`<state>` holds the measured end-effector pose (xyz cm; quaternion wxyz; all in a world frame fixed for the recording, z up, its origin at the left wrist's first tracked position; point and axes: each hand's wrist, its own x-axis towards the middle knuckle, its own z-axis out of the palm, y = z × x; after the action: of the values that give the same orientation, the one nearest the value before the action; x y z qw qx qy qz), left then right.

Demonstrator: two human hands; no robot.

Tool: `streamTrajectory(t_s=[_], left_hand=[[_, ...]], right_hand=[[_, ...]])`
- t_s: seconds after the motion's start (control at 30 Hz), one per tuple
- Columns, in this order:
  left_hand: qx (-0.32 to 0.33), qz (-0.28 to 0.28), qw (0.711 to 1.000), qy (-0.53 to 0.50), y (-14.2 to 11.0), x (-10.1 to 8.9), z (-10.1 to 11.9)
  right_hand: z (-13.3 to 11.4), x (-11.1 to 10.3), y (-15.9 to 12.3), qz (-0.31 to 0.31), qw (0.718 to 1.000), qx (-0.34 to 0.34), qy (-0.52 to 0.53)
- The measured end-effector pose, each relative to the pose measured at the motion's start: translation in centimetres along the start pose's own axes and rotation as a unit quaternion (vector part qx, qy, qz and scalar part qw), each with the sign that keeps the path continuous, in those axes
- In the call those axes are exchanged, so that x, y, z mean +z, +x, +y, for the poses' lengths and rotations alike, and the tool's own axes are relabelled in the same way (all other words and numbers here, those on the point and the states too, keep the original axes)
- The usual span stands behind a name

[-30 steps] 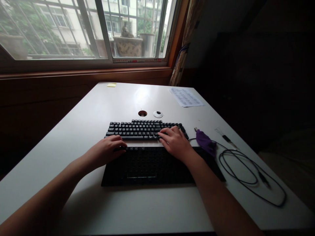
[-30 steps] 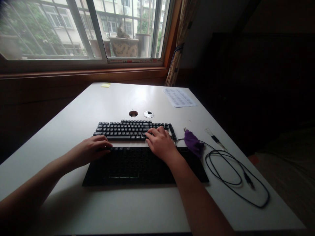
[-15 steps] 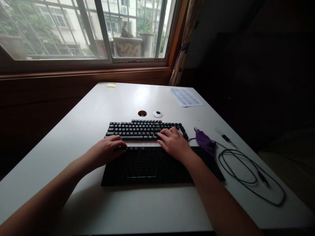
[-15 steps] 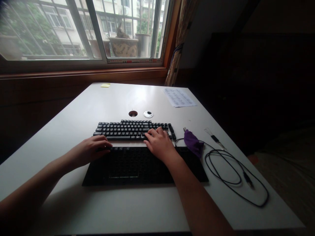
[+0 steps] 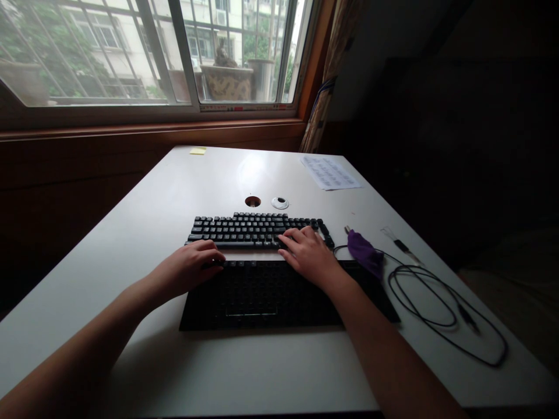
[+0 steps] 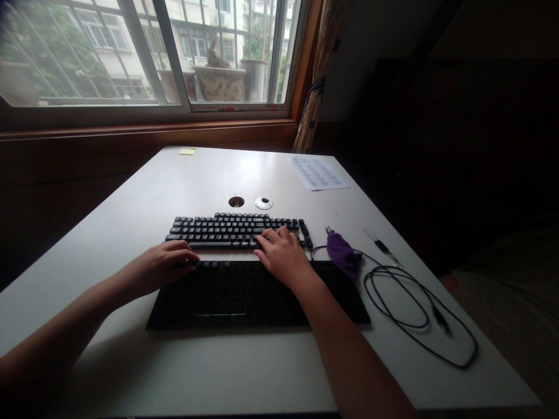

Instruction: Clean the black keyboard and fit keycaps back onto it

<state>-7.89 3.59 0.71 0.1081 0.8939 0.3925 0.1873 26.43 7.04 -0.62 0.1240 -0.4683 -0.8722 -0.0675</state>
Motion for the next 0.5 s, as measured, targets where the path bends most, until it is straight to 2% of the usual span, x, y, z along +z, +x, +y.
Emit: streamTrajectory(t_s=[0.3,0.5], left_hand=[[-0.003,-0.014,1.000,0.003,0.0,0.0,-0.1],[0.000,-0.011,1.000,0.003,0.0,-0.1,-0.2]], right_hand=[[0.1,0.0,0.0,0.006,1.000,0.003,0.009],[2.4,-1.4,0.1,0.091,0.992,0.081,0.014]])
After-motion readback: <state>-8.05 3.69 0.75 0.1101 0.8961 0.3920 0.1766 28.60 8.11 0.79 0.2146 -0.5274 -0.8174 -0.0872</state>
